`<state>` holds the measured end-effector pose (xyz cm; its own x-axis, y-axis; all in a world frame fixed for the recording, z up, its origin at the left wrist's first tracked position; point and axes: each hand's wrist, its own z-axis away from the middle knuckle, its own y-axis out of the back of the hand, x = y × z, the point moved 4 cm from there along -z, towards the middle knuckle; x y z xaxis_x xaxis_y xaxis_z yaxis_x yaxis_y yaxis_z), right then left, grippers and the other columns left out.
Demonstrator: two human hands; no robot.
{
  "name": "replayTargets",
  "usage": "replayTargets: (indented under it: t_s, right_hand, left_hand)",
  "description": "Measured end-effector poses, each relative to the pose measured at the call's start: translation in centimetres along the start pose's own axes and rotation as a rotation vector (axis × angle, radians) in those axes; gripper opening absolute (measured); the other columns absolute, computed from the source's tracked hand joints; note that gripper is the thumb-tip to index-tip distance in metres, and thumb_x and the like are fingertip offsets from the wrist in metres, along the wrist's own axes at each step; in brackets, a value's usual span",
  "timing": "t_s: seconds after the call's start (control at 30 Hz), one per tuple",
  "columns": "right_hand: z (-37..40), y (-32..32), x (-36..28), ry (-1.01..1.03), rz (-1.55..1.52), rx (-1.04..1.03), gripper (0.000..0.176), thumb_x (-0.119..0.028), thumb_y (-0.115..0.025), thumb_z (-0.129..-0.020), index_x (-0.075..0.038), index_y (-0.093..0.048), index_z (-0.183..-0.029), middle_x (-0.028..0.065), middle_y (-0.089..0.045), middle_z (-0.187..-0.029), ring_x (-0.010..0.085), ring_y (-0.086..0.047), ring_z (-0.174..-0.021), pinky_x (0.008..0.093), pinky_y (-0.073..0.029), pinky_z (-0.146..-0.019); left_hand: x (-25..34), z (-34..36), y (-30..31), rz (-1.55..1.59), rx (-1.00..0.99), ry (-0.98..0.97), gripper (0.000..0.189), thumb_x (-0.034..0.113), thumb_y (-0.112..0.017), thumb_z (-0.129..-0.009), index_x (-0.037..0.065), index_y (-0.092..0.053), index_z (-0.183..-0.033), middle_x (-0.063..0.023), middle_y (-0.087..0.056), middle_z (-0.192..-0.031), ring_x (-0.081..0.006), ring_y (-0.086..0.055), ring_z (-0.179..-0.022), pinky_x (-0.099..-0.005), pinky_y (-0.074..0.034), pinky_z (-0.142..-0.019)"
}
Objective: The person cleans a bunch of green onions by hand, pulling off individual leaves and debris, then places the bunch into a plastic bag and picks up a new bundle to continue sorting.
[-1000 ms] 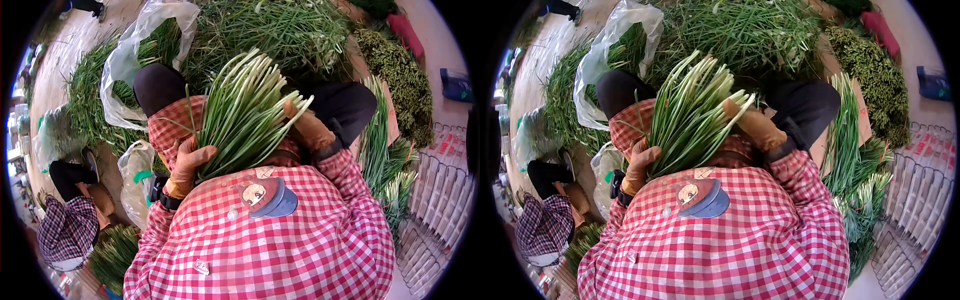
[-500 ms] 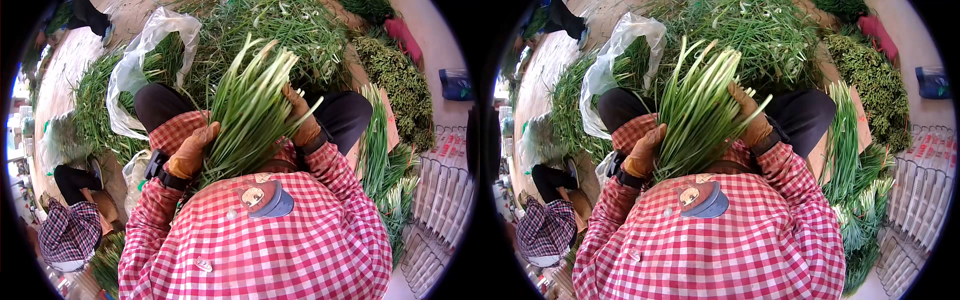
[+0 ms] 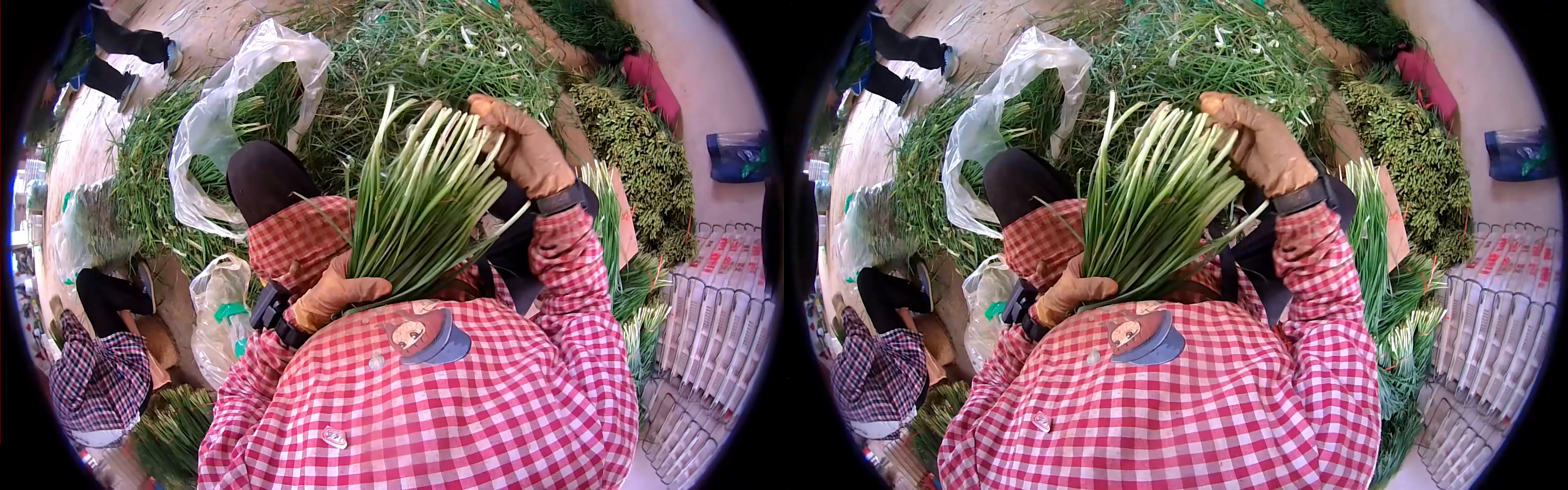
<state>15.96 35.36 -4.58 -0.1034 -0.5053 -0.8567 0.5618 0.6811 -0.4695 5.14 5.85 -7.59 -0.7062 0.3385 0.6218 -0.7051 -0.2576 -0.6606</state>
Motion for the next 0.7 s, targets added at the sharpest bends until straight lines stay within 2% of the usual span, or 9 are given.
replayTargets:
  t_s: [0.07, 0.27, 0.4, 0.43, 0.47, 0.5, 0.57, 0.67, 0.7]
  right_hand:
    - [1.0, -1.2, -3.3, 0.019, 0.012, 0.130, 0.032, -0.017, -0.053, -0.092, 0.004, -0.055, -0.116, 0.0109, -0.065, -0.107, 0.0190, -0.066, -0.092, 0.0279, -0.055, -0.082]
    - [4.1, -1.3, -12.5, 0.424, -0.107, -0.138, 0.037, -0.017, -0.054, -0.091, 0.003, -0.052, -0.122, 0.0133, -0.064, -0.107, 0.0212, -0.065, -0.095, 0.0359, -0.056, -0.086]
    - [4.2, -0.3, -6.2, 0.006, 0.878, 0.296, 0.037, -0.022, -0.056, -0.091, -0.013, -0.054, -0.127, 0.0132, -0.066, -0.104, 0.0219, -0.067, -0.082, 0.0309, -0.054, -0.080]
    - [4.9, -1.5, -5.4, -0.068, 1.539, 0.468, 0.035, -0.021, -0.058, -0.090, -0.017, -0.057, -0.125, 0.0118, -0.066, -0.107, 0.0209, -0.066, -0.085, 0.0314, -0.053, -0.080]
    - [5.8, -3.6, -4.7, 0.160, 1.477, 0.398, 0.032, -0.018, -0.062, -0.088, -0.014, -0.061, -0.119, 0.0116, -0.065, -0.108, 0.0207, -0.064, -0.090, 0.0318, -0.052, -0.078]
    - [5.9, -4.7, -2.8, 0.224, 1.017, 0.246, 0.026, -0.016, -0.065, -0.085, -0.010, -0.066, -0.111, 0.0112, -0.066, -0.102, 0.0212, -0.063, -0.090, 0.0307, -0.052, -0.076]
    - [7.0, -8.9, -2.3, 0.340, 1.066, -0.014, 0.026, -0.012, -0.070, -0.081, -0.005, -0.066, -0.106, 0.0082, -0.066, -0.094, 0.0159, -0.061, -0.086, 0.0269, -0.049, -0.078]
    - [6.6, -10.7, -0.6, 0.439, 1.349, -0.013, 0.028, -0.017, -0.072, -0.079, -0.005, -0.066, -0.103, 0.0092, -0.062, -0.092, 0.0196, -0.061, -0.080, 0.0302, -0.049, -0.072]
    - [6.2, -10.6, -0.3, 0.334, 1.296, -0.045, 0.033, -0.029, -0.065, -0.082, -0.003, -0.063, -0.103, 0.0147, -0.062, -0.091, 0.0304, -0.058, -0.090, 0.0387, -0.046, -0.079]
  left_hand:
    - [-0.2, 0.2, 0.1, 0.033, 0.027, 0.020, 0.057, 0.010, -0.074, -0.078, 0.005, -0.049, -0.129, -0.0040, -0.060, -0.118, -0.0125, -0.056, -0.104, -0.0273, -0.044, -0.092]
    - [-0.4, 0.5, 1.3, 0.037, 0.137, -0.024, 0.051, 0.012, -0.073, -0.079, 0.006, -0.053, -0.126, -0.0034, -0.062, -0.113, -0.0106, -0.057, -0.095, -0.0252, -0.046, -0.086]
    - [-0.9, 0.5, 1.9, 0.150, 0.190, -0.062, 0.046, 0.020, -0.071, -0.082, 0.006, -0.055, -0.123, -0.0026, -0.063, -0.110, -0.0111, -0.058, -0.095, -0.0248, -0.048, -0.083]
    - [-1.5, 0.2, 2.9, 0.078, 0.174, -0.093, 0.044, 0.022, -0.070, -0.084, 0.006, -0.055, -0.122, -0.0027, -0.062, -0.110, -0.0114, -0.059, -0.095, -0.0255, -0.048, -0.083]
    - [-1.4, 0.2, 2.8, 0.081, 0.184, -0.094, 0.044, 0.022, -0.069, -0.084, 0.006, -0.055, -0.122, -0.0027, -0.062, -0.110, -0.0114, -0.059, -0.095, -0.0255, -0.048, -0.083]
    - [-1.4, 0.3, 2.6, 0.085, 0.196, -0.092, 0.044, 0.022, -0.069, -0.084, 0.006, -0.055, -0.122, -0.0028, -0.062, -0.110, -0.0114, -0.059, -0.095, -0.0256, -0.048, -0.083]
    - [-1.1, 0.8, 2.0, 0.075, 0.212, -0.090, 0.043, 0.022, -0.069, -0.084, 0.005, -0.055, -0.121, -0.0029, -0.063, -0.109, -0.0114, -0.059, -0.095, -0.0255, -0.048, -0.084]
    - [-0.4, 0.9, 1.1, 0.011, 0.202, -0.117, 0.042, 0.021, -0.069, -0.084, 0.004, -0.056, -0.120, -0.0029, -0.063, -0.108, -0.0112, -0.058, -0.094, -0.0253, -0.048, -0.084]
    - [-0.5, 1.0, 1.4, -0.021, 0.204, -0.120, 0.042, 0.021, -0.069, -0.084, 0.004, -0.056, -0.120, -0.0029, -0.063, -0.108, -0.0112, -0.058, -0.093, -0.0252, -0.048, -0.083]
